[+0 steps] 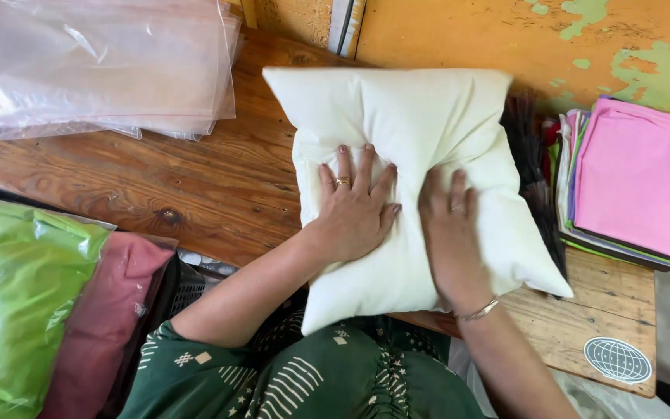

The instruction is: A person is seen stuffing a white pillowcase with fiberfill material, smoothing it out, and then cleaning the finished pillow with a feather duster.

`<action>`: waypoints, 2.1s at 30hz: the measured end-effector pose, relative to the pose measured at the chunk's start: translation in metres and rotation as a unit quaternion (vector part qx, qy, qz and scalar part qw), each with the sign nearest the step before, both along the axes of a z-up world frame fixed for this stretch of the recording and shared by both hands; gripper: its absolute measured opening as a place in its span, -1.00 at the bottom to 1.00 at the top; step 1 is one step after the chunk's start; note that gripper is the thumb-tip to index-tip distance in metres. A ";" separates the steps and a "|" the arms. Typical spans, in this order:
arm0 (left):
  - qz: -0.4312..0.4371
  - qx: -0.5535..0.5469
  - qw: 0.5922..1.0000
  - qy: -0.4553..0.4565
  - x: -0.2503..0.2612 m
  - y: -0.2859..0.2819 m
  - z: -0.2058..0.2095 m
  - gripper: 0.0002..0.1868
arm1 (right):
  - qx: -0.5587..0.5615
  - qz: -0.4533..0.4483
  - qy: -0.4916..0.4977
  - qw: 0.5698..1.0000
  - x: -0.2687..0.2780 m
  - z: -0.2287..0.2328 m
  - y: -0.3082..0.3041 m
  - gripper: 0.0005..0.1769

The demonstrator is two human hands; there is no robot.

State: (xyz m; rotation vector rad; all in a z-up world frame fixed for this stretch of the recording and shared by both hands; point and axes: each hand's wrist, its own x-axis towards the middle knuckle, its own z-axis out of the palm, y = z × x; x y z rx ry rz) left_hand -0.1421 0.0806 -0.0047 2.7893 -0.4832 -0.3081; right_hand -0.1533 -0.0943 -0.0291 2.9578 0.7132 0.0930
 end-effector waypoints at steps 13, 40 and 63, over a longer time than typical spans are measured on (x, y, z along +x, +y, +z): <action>-0.137 -0.027 0.983 -0.122 0.017 -0.020 -0.068 -0.48 | 0.019 -0.140 0.078 0.987 0.075 -0.065 -0.048 -0.36; -0.006 -0.092 0.995 0.038 0.009 0.048 0.027 -0.21 | 0.165 -0.057 -0.073 0.982 0.017 0.027 -0.091 -0.56; -0.124 0.010 0.985 -0.117 0.030 -0.017 -0.037 -0.36 | 0.022 -0.174 0.111 0.978 0.054 0.003 -0.055 -0.27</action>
